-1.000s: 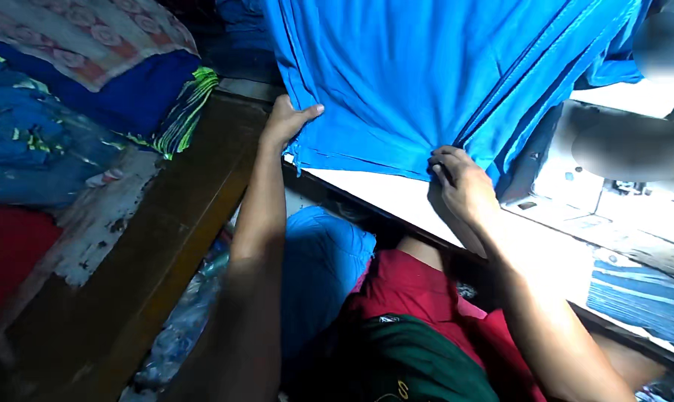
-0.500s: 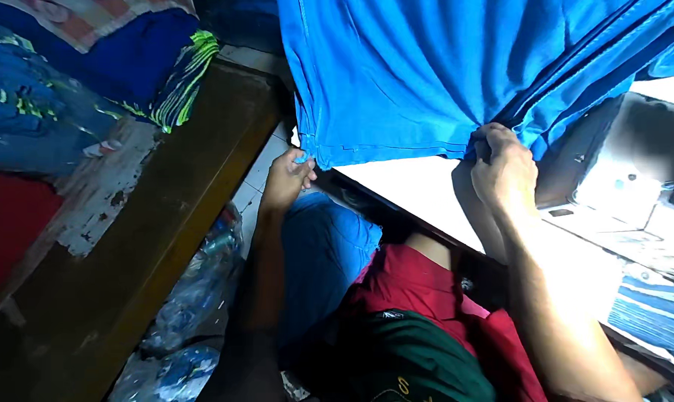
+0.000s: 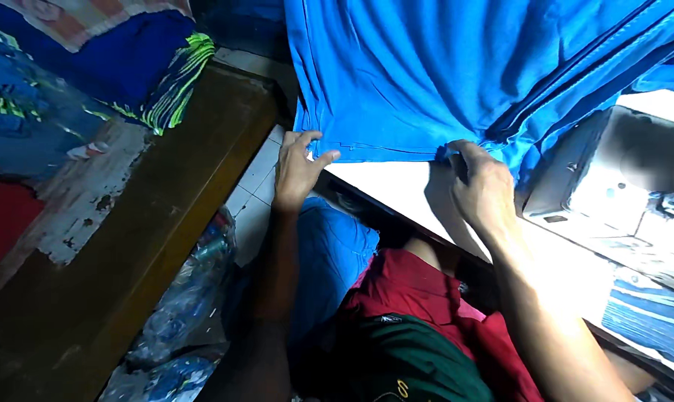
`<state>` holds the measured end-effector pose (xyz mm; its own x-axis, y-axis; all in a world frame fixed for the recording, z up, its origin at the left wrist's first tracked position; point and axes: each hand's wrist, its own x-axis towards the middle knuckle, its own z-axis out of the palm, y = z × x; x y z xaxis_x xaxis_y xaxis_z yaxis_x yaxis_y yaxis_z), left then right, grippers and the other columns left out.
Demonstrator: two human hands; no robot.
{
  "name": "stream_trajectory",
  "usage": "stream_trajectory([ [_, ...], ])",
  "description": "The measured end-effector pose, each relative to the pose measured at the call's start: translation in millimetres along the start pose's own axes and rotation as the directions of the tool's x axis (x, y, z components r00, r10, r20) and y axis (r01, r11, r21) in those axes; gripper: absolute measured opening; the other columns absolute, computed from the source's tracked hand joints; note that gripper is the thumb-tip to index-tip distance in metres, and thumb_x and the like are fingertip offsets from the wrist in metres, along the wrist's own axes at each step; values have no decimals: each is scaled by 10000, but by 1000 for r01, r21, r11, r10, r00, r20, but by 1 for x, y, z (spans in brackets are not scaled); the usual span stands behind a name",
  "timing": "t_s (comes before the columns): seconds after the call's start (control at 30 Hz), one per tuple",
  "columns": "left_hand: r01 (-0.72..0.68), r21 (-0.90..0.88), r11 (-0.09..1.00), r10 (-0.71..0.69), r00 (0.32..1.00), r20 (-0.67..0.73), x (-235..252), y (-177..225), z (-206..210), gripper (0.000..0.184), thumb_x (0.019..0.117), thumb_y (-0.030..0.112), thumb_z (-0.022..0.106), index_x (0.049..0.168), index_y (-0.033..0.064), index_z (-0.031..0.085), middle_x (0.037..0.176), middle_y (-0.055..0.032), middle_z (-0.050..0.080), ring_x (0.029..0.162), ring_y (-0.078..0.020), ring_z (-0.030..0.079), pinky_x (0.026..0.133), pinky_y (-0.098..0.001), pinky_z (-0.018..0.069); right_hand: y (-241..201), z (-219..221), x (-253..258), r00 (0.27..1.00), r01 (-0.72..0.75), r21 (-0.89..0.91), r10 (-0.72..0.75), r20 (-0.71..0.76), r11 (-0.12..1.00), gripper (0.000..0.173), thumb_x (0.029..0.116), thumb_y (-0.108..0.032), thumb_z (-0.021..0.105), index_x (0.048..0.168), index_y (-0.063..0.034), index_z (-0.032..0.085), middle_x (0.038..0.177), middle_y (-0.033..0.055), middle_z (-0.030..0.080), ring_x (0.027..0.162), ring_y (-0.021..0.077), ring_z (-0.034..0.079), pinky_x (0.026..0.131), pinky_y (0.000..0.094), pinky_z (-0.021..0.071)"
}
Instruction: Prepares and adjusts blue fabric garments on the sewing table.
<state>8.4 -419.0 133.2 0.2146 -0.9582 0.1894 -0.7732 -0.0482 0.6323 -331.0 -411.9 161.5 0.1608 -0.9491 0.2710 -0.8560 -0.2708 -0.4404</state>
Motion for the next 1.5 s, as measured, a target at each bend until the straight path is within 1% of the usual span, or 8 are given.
stream_trajectory([
  [0.2, -74, -51, 996, 69, 993, -97, -39, -27, 11, 164, 1004, 196, 648, 1105, 87, 717, 1007, -82, 689, 857, -148, 664, 794, -346, 572, 0, 14, 3, 995, 55, 60, -60, 84, 997, 265, 1057, -207, 515, 1251, -130, 678, 1207, 104, 695, 1040, 289, 691, 823, 551, 556],
  [0.4, -56, -71, 996, 41, 979, -201, -42, -21, -3, 157, 945, 99, 610, 1060, 105, 717, 1210, -66, 667, 914, -118, 649, 737, -286, 552, -21, 18, 11, 994, 110, 117, -111, 2, 987, 247, 1074, -182, 502, 1221, -92, 678, 1093, 106, 709, 915, 262, 702, 765, 496, 573],
  [0.5, -51, -45, 998, 33, 941, -337, -21, -11, -7, 180, 986, 153, 575, 1098, 95, 704, 1073, -72, 651, 803, -126, 592, 688, -289, 499, -32, 23, 14, 988, 130, 166, -142, 64, 978, 257, 1086, -231, 493, 1208, -110, 685, 1046, 84, 714, 898, 233, 702, 769, 478, 579],
  [0.63, 94, -89, 992, -104, 986, -127, 14, -4, -3, 524, 992, 427, 646, 1347, 44, 611, 1163, -145, 700, 967, -262, 693, 882, -491, 570, -45, 34, 18, 973, 151, 197, -181, 145, 969, 260, 1088, -243, 491, 1209, -118, 684, 1018, 92, 710, 905, 251, 697, 776, 501, 571],
  [0.73, 162, -79, 984, -167, 985, -51, 21, 3, 2, 487, 926, 374, 755, 1235, 7, 673, 1075, -165, 704, 987, -306, 683, 914, -537, 550, -50, 42, 22, 954, 183, 211, -225, 199, 960, 256, 1087, -251, 494, 1207, -128, 683, 1008, 80, 713, 897, 247, 699, 778, 500, 575],
  [0.97, 172, -238, 956, -180, 984, -14, 15, -19, -3, 288, 910, 290, 787, 1060, 59, 705, 910, -70, 719, 806, -180, 685, 769, -428, 574, -62, 55, 36, 920, 203, 246, -271, 283, 948, 264, 1092, -291, 477, 1187, -173, 693, 955, 36, 720, 868, 205, 702, 766, 478, 574],
  [1.2, 170, -514, 841, -195, 981, 5, 11, -27, -6, 236, 971, 171, 716, 1125, 29, 608, 912, -64, 735, 727, -146, 723, 678, -315, 627, -88, 63, 46, 894, 125, 405, -280, 349, 906, 276, 1102, -307, 466, 1212, -182, 686, 865, 34, 694, 706, 188, 667, 642, 449, 561],
  [1.5, 204, -348, 915, -219, 976, -2, 29, -10, -14, 336, 961, 232, 725, 1234, 46, 665, 894, -60, 738, 711, -130, 700, 674, -324, 606, -84, 84, 71, 955, 86, 110, -114, 274, 990, 322, 1073, -320, 480, 1326, -208, 645, 1072, 94, 728, 990, 317, 707, 805, 569, 562],
])
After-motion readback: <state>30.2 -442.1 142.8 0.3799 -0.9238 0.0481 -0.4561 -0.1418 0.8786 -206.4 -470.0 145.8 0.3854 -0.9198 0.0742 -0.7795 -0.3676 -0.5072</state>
